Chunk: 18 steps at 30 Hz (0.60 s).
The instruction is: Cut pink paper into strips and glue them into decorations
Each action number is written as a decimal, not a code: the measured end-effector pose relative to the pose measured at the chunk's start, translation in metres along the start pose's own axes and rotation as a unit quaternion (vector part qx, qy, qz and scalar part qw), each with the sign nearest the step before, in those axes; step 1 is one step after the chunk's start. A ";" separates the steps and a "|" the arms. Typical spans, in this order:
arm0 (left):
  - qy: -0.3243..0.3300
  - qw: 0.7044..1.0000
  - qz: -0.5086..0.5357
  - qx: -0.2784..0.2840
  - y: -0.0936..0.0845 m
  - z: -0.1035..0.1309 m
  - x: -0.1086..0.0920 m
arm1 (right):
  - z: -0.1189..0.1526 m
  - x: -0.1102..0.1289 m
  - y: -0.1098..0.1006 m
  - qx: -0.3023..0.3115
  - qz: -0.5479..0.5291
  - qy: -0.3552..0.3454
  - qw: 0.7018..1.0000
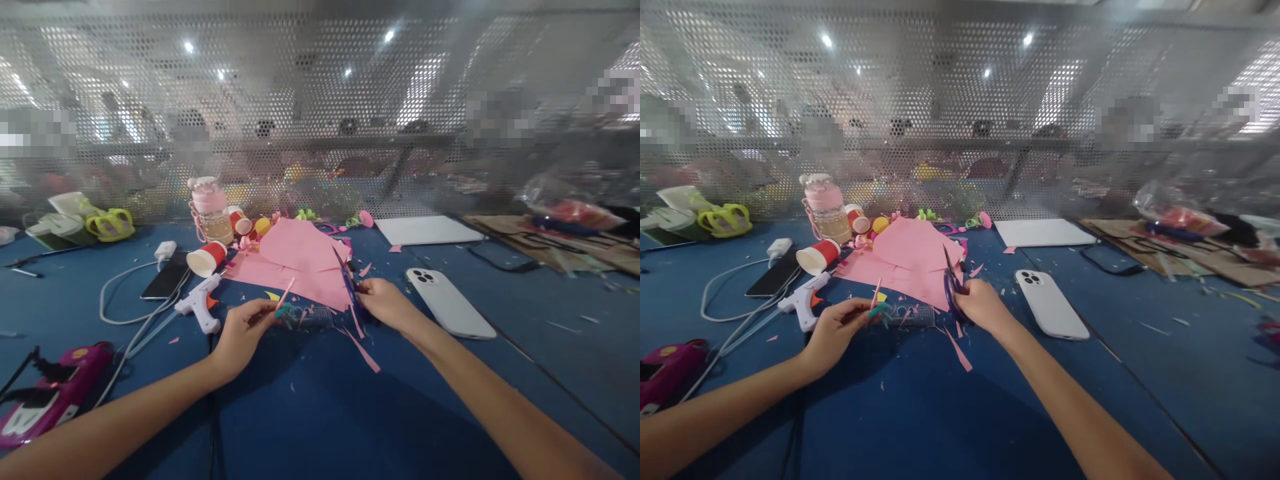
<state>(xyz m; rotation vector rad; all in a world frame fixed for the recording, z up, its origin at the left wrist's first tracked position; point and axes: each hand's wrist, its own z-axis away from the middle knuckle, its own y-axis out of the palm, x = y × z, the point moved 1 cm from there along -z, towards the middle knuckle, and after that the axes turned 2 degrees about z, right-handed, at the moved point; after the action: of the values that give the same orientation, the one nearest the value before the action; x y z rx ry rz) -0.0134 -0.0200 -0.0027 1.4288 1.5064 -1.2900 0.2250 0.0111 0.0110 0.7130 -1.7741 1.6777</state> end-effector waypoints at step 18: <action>0.119 0.980 -0.151 -0.052 -0.017 -0.017 -0.028 | 0.024 0.034 0.002 -0.042 -0.436 -0.126 0.890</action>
<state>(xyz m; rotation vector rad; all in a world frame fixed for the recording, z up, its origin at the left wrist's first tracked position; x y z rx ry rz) -0.0231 -0.0101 0.0314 1.3620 1.9833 -1.2224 0.1995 -0.0125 0.0335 1.4650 -1.3265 0.9119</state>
